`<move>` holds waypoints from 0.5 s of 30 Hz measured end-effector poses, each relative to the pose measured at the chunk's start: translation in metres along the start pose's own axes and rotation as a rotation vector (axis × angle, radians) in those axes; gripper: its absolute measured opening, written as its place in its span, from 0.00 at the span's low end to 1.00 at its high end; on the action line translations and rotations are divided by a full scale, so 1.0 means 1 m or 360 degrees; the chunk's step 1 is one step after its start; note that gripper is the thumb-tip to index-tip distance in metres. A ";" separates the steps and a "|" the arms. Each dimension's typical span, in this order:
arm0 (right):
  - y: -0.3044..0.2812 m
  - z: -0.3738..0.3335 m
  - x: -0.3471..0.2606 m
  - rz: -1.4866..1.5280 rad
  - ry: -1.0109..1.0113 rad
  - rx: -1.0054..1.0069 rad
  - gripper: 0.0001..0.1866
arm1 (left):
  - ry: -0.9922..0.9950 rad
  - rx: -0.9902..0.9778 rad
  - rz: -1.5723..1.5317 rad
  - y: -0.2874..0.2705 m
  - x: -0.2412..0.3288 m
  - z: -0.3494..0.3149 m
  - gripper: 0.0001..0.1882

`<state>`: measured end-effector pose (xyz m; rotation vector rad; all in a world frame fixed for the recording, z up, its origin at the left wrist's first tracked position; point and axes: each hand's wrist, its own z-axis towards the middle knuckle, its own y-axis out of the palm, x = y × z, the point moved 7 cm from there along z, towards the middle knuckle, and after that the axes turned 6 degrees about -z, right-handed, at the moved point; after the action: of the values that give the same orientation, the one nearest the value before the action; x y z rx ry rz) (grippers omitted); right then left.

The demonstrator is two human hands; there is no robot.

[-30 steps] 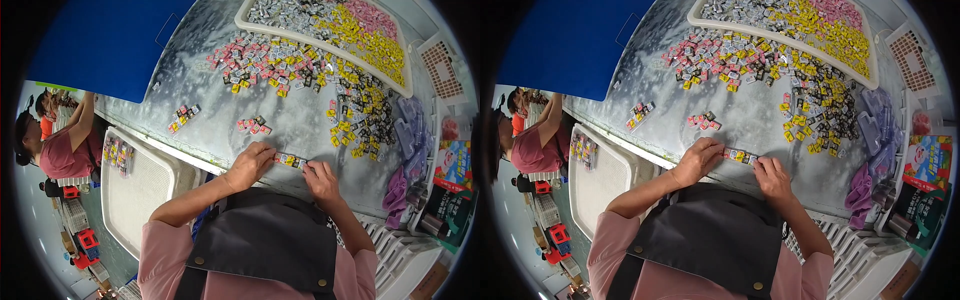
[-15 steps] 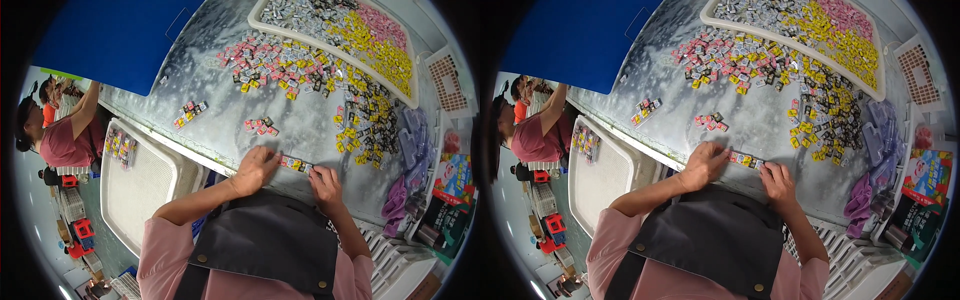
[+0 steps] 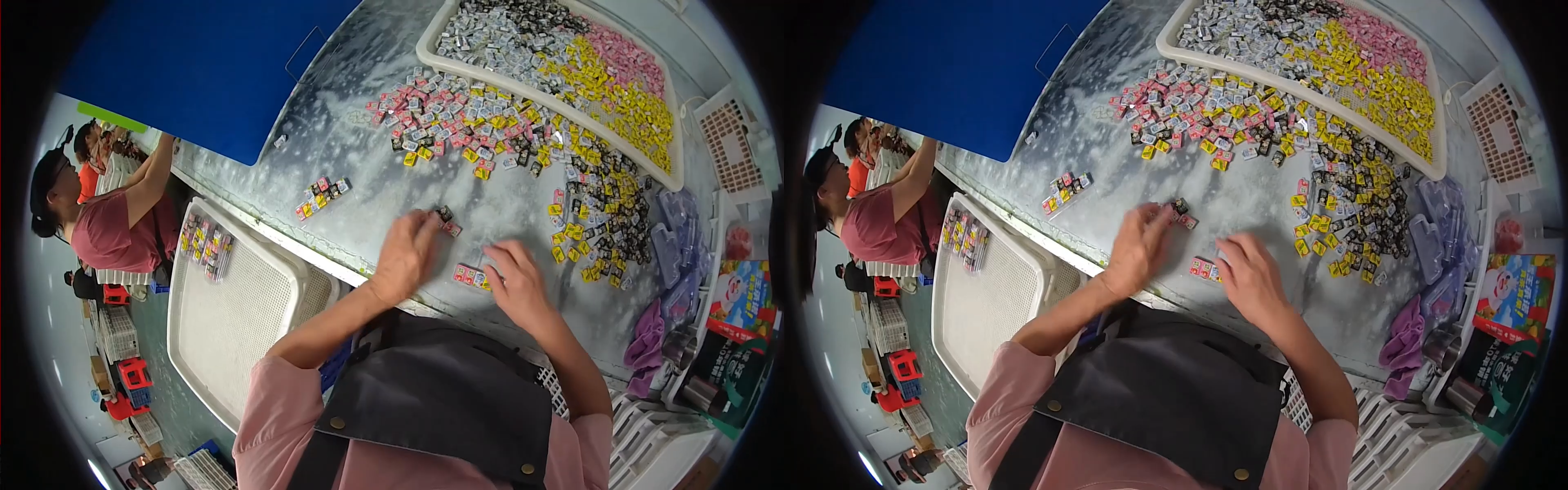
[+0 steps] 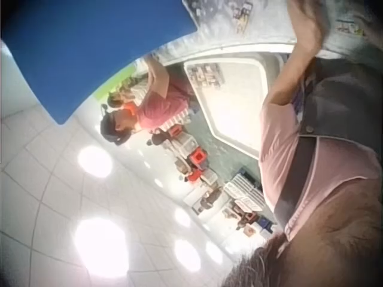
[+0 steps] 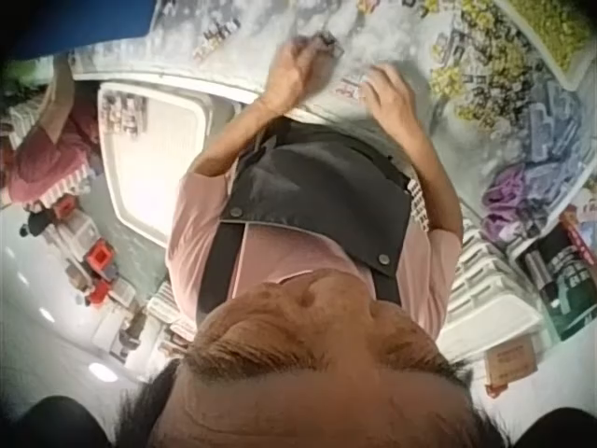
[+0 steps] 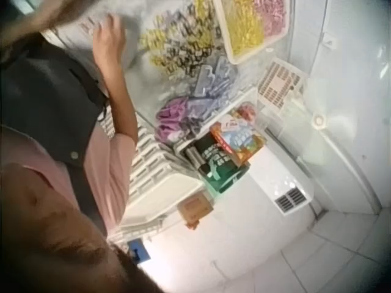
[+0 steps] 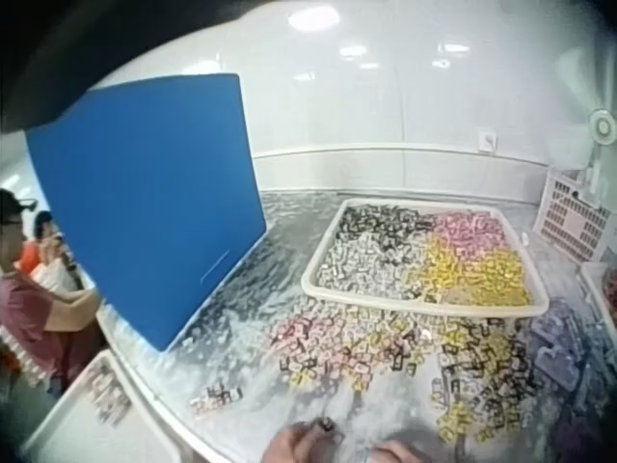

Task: Sorting and organizing small colorful plastic parts into sets on a factory workbench.

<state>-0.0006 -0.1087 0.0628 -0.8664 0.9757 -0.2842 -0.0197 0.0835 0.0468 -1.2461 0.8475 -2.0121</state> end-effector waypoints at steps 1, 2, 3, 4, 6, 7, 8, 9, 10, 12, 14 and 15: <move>0.015 0.014 0.002 -0.0020 0.0012 -0.0052 0.16 | -0.0090 0.0086 0.0093 -0.004 -0.010 0.005 0.26; 0.033 0.026 0.006 -0.0039 0.0020 -0.0102 0.17 | -0.0081 0.0094 0.0103 -0.003 -0.014 0.009 0.26; 0.045 0.037 0.005 -0.0040 0.0010 -0.0090 0.17 | -0.0092 0.0070 0.0112 0.000 -0.019 0.013 0.23; 0.057 0.047 0.006 -0.0160 0.0023 -0.0135 0.19 | -0.0102 0.0045 0.0120 0.003 -0.024 0.016 0.19; 0.071 0.061 0.011 -0.0336 0.0016 -0.0183 0.21 | -0.0098 0.0027 0.0015 0.015 -0.027 0.023 0.18; 0.072 0.063 0.015 -0.0341 0.0008 -0.0175 0.21 | -0.0104 0.0000 -0.0099 0.023 -0.027 0.027 0.16; 0.069 0.064 0.022 -0.0325 0.0050 -0.0129 0.21 | -0.0113 0.0004 -0.0131 0.029 -0.027 0.032 0.16; 0.063 0.064 0.027 -0.0311 0.0093 -0.0089 0.21 | -0.0109 0.0012 -0.0136 0.035 -0.024 0.038 0.16; 0.058 0.063 0.034 -0.0356 0.0211 -0.0135 0.21 | -0.0095 0.0035 -0.0145 0.040 -0.021 0.045 0.15; 0.045 0.060 0.048 -0.0434 0.0246 -0.0096 0.20 | -0.0102 0.0069 -0.0150 0.050 -0.013 0.057 0.13; 0.031 0.054 0.064 -0.0525 0.0305 0.0005 0.18 | -0.0120 0.0024 -0.0143 0.055 -0.008 0.065 0.12; 0.026 0.053 0.068 -0.0538 0.0312 0.0012 0.18 | -0.0152 -0.0020 -0.0116 0.056 -0.008 0.068 0.11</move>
<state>0.0759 -0.1038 0.0165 -1.0097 1.0056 -0.6712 0.0555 0.0422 0.0225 -1.3865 0.7803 -1.9891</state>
